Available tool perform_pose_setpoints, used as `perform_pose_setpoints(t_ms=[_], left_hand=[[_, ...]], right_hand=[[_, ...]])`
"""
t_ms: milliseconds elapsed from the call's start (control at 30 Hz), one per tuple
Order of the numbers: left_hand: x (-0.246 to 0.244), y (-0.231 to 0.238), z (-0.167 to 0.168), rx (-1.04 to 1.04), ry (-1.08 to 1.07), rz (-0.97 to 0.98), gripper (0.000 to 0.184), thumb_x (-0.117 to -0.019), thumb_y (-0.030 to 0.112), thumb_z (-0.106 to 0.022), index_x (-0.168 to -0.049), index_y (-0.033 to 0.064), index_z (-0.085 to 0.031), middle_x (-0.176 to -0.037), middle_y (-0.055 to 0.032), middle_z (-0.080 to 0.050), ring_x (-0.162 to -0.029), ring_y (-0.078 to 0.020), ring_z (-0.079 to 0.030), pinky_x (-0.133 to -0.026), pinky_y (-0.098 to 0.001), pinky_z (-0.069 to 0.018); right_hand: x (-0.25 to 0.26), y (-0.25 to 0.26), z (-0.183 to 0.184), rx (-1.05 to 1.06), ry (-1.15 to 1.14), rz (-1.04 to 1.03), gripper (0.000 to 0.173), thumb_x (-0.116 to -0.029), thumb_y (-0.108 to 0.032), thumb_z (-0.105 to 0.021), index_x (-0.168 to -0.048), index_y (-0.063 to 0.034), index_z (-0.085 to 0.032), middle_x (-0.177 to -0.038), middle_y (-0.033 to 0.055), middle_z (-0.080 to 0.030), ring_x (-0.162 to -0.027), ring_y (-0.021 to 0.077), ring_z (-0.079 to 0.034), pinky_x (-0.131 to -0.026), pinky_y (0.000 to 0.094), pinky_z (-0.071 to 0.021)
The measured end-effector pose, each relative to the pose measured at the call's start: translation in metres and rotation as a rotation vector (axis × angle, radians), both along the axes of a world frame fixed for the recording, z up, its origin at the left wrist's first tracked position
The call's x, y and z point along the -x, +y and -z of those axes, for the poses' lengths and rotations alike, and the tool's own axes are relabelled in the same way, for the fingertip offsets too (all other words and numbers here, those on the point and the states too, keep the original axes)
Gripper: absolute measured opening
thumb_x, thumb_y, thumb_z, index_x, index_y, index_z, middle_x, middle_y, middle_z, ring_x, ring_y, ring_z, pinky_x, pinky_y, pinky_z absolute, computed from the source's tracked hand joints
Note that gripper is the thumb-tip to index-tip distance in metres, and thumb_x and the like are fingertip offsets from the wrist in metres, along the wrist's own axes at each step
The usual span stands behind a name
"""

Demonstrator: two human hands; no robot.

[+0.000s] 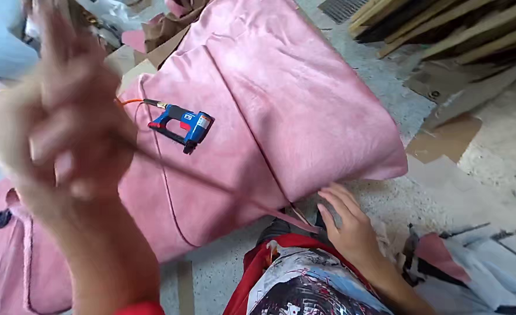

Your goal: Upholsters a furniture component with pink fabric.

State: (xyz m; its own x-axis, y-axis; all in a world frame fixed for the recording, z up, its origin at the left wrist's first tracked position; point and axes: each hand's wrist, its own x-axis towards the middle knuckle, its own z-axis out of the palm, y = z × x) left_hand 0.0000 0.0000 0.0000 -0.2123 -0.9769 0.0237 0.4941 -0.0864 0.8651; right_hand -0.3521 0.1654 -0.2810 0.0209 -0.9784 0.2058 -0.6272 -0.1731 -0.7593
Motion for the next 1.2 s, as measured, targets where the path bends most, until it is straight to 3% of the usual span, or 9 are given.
perform_pose_setpoints(t_ms=[67, 233, 400, 533, 667, 867, 1000, 1067, 1200], left_hand=[[-0.038, 0.074, 0.032, -0.040, -0.071, -0.146, 0.026, -0.1101, 0.029, -0.038, -0.116, 0.0139, -0.058, -0.059, 0.0060, -0.048, -0.038, 0.0012, -0.043, -0.037, -0.0130, -0.0408], [-0.028, 0.128, 0.115, -0.183, -0.951, -0.894, 0.016, -0.1071, 0.023, -0.055, -0.117, 0.0105, -0.056, -0.075, 0.0036, -0.066, -0.054, -0.0060, -0.059, -0.049, -0.0225, -0.0526], [0.014, 0.101, 0.197, 0.133, -1.248, -0.293, 0.024, -0.1005, 0.019, -0.054, -0.119, 0.0051, -0.063, -0.107, -0.0020, -0.074, -0.094, -0.0130, -0.072, -0.084, -0.0382, -0.0626], [0.035, 0.010, 0.246, 0.662, -1.274, 0.125, 0.030, -0.1029, 0.021, -0.053, -0.123, 0.0072, -0.070, -0.131, -0.0062, -0.067, -0.136, -0.0217, -0.054, -0.122, -0.0457, -0.0370], [0.031, -0.063, 0.252, 0.927, -1.291, 0.246, 0.024, -0.1008, 0.013, -0.049, -0.110, 0.0064, -0.071, -0.128, -0.0066, -0.067, -0.135, -0.0222, -0.054, -0.125, -0.0459, -0.0300], [0.031, -0.076, 0.261, 0.897, -1.325, 0.282, 0.029, -0.1058, 0.026, -0.047, -0.114, 0.0125, -0.071, -0.130, -0.0019, -0.067, -0.137, -0.0188, -0.053, -0.126, -0.0499, -0.0259], [0.022, -0.074, 0.261, 0.823, -1.229, 0.201, 0.022, -0.1028, 0.019, -0.053, -0.110, 0.0141, -0.073, -0.128, 0.0024, -0.070, -0.134, -0.0134, -0.056, -0.125, -0.0475, -0.0322], [0.019, -0.067, 0.265, 0.799, -1.190, 0.222, 0.024, -0.1021, 0.018, -0.051, -0.111, 0.0152, -0.073, -0.129, 0.0026, -0.069, -0.136, -0.0152, -0.055, -0.124, -0.0475, -0.0326], [0.024, -0.065, 0.269, 0.763, -1.195, 0.244, 0.028, -0.1032, 0.017, -0.048, -0.116, 0.0184, -0.072, -0.131, 0.0050, -0.068, -0.137, -0.0170, -0.053, -0.124, -0.0503, -0.0311]], right_hand=[[-0.022, -0.041, 0.023, 0.299, 0.194, 0.067, 0.041, -0.0980, -0.034, -0.061, -0.122, -0.0025, -0.070, -0.136, 0.0176, -0.065, -0.139, 0.0376, -0.051, -0.119, 0.0597, -0.0366], [-0.040, -0.106, 0.023, 0.198, 0.534, -0.109, 0.055, -0.1069, -0.041, -0.030, -0.158, -0.0269, -0.044, -0.167, 0.0000, -0.035, -0.158, 0.0309, -0.022, -0.120, 0.0758, -0.0137], [0.113, -0.175, -0.002, 0.044, 0.664, 0.136, 0.057, -0.1086, -0.041, -0.021, -0.159, -0.0252, -0.041, -0.170, 0.0093, -0.027, -0.159, 0.0424, -0.008, -0.118, 0.0794, -0.0005], [0.038, -0.182, -0.043, 0.090, 0.641, 0.165, 0.061, -0.1085, -0.041, -0.035, -0.157, -0.0040, -0.040, -0.168, 0.0238, -0.021, -0.156, 0.0492, -0.010, -0.120, 0.0771, -0.0063], [-0.096, -0.130, -0.016, 0.111, 0.675, -0.121, 0.048, -0.1065, -0.040, -0.037, -0.146, -0.0268, -0.060, -0.161, 0.0020, -0.046, -0.152, 0.0311, -0.036, -0.118, 0.0738, -0.0246], [0.074, -0.269, -0.037, -0.179, 0.888, 0.208, 0.059, -0.1097, -0.046, -0.016, -0.160, -0.0262, -0.040, -0.170, 0.0086, -0.027, -0.157, 0.0458, -0.010, -0.114, 0.0837, -0.0049], [-0.068, -0.266, -0.049, 0.012, 0.871, 0.010, 0.060, -0.1065, -0.045, -0.038, -0.160, -0.0167, -0.040, -0.167, 0.0177, -0.030, -0.156, 0.0443, -0.019, -0.120, 0.0760, -0.0135], [-0.122, -0.270, -0.029, -0.018, 0.861, -0.171, 0.056, -0.1062, -0.057, -0.034, -0.158, -0.0373, -0.040, -0.169, 0.0038, -0.031, -0.157, 0.0339, -0.022, -0.122, 0.0720, -0.0177], [-0.055, -0.393, -0.020, -0.043, 0.977, -0.101, 0.050, -0.1089, -0.047, -0.021, -0.155, -0.0470, -0.041, -0.169, 0.0032, -0.030, -0.157, 0.0416, -0.017, -0.113, 0.0825, -0.0145]])
